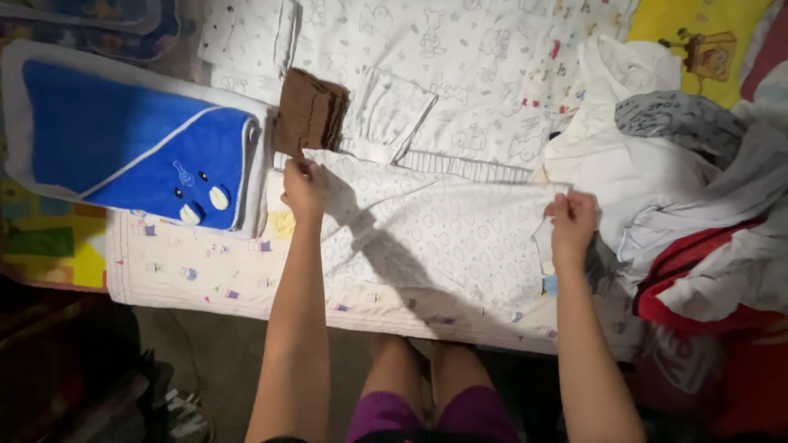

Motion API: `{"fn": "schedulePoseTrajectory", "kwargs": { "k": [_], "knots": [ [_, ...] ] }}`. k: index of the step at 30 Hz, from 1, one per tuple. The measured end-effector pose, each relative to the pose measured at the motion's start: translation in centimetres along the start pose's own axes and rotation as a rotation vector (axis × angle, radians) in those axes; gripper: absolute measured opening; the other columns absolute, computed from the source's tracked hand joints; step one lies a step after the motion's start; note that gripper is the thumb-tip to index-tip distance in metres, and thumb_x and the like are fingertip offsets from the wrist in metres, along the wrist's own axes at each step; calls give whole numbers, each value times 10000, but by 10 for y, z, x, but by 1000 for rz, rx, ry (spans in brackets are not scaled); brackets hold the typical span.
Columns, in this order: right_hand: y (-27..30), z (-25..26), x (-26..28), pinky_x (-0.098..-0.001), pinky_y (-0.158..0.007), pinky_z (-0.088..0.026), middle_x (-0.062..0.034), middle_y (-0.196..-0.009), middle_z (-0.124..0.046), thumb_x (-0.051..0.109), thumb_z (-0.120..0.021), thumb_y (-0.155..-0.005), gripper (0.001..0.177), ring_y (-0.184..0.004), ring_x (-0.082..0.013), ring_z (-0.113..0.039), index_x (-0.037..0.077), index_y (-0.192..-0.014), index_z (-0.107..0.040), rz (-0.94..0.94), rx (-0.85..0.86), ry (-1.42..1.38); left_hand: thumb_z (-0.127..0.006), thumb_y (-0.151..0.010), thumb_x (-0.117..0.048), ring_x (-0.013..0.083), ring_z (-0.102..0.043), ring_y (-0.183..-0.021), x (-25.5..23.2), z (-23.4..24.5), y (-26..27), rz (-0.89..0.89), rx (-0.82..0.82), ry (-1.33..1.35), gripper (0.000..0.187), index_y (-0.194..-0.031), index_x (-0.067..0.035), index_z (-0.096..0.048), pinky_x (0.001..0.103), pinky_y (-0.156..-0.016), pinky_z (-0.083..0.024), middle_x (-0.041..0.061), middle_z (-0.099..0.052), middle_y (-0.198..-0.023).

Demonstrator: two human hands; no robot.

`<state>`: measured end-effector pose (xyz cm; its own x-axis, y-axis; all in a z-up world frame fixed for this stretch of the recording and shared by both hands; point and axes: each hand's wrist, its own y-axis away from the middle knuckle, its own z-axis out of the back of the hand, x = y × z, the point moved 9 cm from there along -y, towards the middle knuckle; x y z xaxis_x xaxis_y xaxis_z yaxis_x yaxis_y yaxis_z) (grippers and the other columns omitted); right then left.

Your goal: Folding various baby clothes on a bed.

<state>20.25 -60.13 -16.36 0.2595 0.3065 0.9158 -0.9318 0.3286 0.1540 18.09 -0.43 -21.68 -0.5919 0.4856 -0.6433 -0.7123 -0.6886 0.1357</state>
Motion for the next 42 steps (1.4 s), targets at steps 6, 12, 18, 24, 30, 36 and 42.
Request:
{"fn": "schedulePoseTrajectory", "kwargs": {
  "k": [6, 12, 18, 24, 30, 36, 42],
  "knots": [
    [10, 28, -28, -243, -731, -503, 20, -964, -570, 135, -642, -1100, 126, -840, -72, -546, 68, -1153, -551, 15, 68, -137, -742, -894, -321, 288, -720, -994, 49, -36, -21, 28, 115, -27, 250, -1085, -175, -676, 506, -875, -501, 36, -758, -1011],
    [47, 36, 23, -250, -596, -379, 47, -938, -544, 165, -617, -1094, 116, -741, -64, -455, 119, -1126, -515, -170, -37, -180, -817, -790, -294, 315, -700, -982, 39, -25, -19, 181, 32, -13, 588, -1267, -147, -506, 563, -931, -378, 60, -765, -986],
    [62, 65, 38, -219, -849, -444, 46, -1046, -591, 98, -595, -1119, 98, -946, -60, -524, 111, -1168, -511, 21, -88, -264, -831, -834, -317, 258, -687, -975, 82, -33, -36, 167, 27, -5, 372, -1100, -130, -651, 438, -862, -445, 67, -753, -1012],
    [78, 108, 106, -217, -911, -442, 40, -1061, -566, 61, -597, -1135, 98, -972, -62, -509, 112, -1169, -521, 94, -134, -402, -712, -991, -179, 101, -575, -849, 70, 32, -39, -28, 438, 601, 171, -1010, -18, -653, 264, -794, -463, 22, -648, -900],
    [50, 139, 146, -268, -777, -402, 17, -959, -494, -24, -636, -1105, 192, -851, -101, -469, 109, -1051, -509, 114, 43, -824, -547, -1143, -217, 101, -470, -879, -22, 148, -52, -138, 423, 1149, 164, -1064, -77, -581, 288, -793, -420, -15, -533, -945],
    [32, 126, 301, -343, -937, -537, -69, -1131, -596, -103, -615, -984, 299, -1063, -204, -628, 125, -1168, -555, 171, 103, -904, -504, -1051, -346, 131, -613, -851, -199, 275, -48, 89, 565, 1541, 304, -1060, -80, -649, 280, -680, -449, -3, -676, -966],
    [16, 114, 395, -331, -926, -555, -74, -1166, -643, -82, -659, -999, 290, -1072, -193, -653, 84, -1225, -586, 225, 300, -843, -647, -997, -253, 55, -641, -890, -321, 426, 9, -395, 431, 1364, 119, -1048, -148, -671, 226, -801, -521, -63, -685, -948]
  ]
}}
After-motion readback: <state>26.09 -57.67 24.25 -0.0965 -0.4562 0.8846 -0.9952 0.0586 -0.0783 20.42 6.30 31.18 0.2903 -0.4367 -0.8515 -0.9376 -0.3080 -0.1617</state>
